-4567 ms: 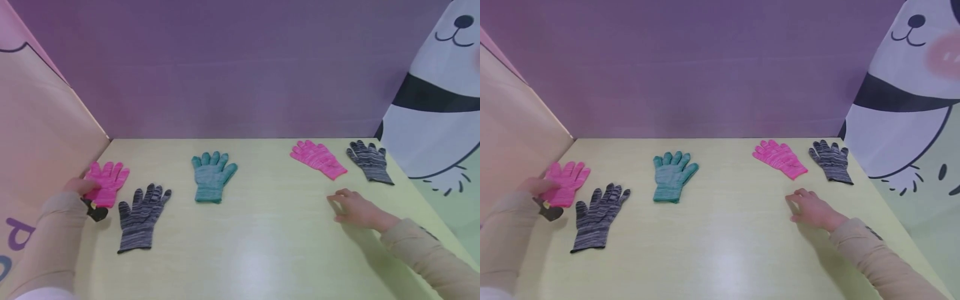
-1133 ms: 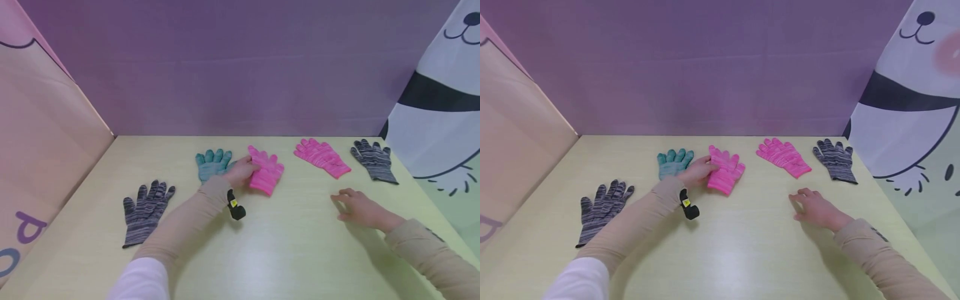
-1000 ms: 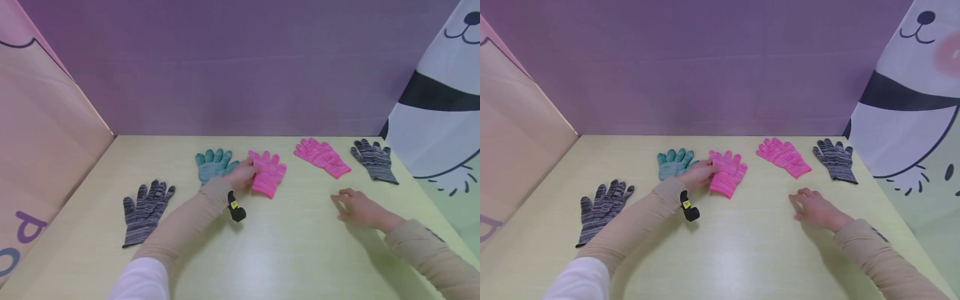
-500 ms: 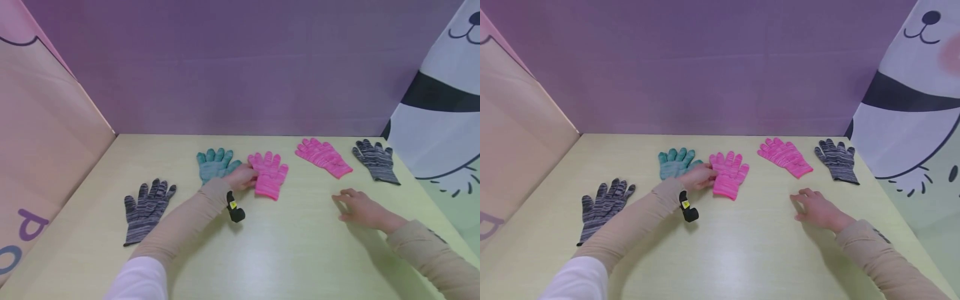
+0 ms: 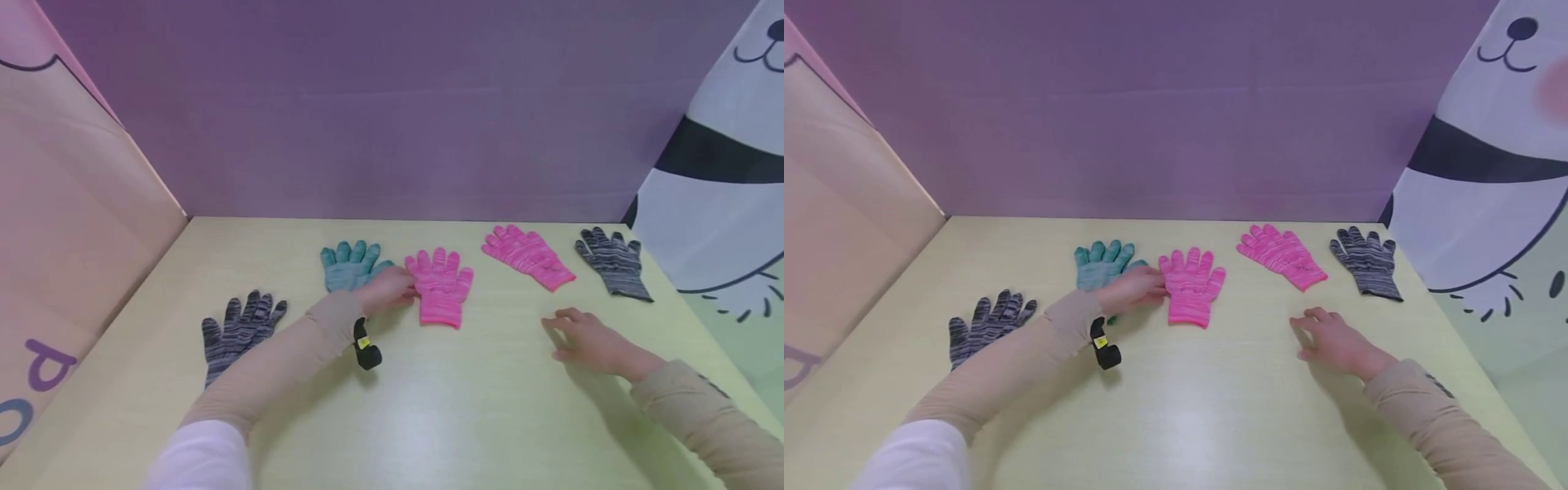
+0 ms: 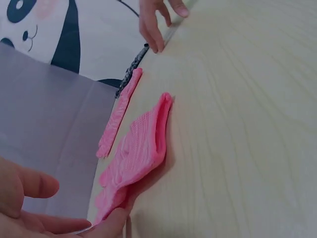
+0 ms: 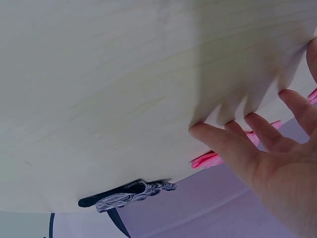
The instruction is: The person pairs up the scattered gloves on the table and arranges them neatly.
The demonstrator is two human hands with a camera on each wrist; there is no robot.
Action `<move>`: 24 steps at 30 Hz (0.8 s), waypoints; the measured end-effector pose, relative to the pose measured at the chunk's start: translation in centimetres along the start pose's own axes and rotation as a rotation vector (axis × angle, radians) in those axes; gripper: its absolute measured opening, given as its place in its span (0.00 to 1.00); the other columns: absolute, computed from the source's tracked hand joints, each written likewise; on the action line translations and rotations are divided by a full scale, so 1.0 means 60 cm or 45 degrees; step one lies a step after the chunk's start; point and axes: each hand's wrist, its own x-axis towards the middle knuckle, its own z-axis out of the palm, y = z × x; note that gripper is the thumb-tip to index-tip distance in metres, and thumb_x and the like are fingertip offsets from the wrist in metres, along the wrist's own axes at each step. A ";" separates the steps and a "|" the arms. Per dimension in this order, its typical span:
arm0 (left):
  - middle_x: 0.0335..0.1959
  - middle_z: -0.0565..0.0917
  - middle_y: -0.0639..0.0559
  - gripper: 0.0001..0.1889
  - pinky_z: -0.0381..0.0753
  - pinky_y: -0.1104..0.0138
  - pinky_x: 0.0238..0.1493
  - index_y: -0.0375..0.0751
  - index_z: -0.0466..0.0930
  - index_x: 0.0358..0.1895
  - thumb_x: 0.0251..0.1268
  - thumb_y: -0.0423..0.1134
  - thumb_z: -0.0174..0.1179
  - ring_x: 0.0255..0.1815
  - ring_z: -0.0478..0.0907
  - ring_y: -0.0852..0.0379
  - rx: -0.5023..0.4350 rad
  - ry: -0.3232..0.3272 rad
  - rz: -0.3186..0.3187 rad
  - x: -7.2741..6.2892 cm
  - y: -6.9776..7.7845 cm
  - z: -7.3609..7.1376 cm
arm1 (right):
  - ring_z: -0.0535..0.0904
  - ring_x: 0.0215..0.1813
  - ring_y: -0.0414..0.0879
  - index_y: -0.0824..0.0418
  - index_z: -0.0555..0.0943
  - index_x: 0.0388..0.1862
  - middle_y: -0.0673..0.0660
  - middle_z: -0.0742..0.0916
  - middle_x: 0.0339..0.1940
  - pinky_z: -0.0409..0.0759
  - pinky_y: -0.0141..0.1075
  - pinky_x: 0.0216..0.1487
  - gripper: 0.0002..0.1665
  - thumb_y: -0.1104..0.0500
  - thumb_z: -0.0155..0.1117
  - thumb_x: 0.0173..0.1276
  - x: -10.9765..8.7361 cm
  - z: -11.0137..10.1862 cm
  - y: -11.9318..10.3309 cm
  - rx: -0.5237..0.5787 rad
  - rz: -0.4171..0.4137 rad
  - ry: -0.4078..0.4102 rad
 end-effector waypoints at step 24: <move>0.42 0.79 0.49 0.12 0.73 0.68 0.56 0.39 0.80 0.50 0.63 0.34 0.59 0.48 0.74 0.56 1.504 -0.202 0.528 0.033 0.005 0.034 | 0.73 0.50 0.72 0.73 0.75 0.56 0.78 0.75 0.52 0.71 0.63 0.51 0.33 0.57 0.71 0.55 0.001 0.000 0.000 0.045 0.022 -0.030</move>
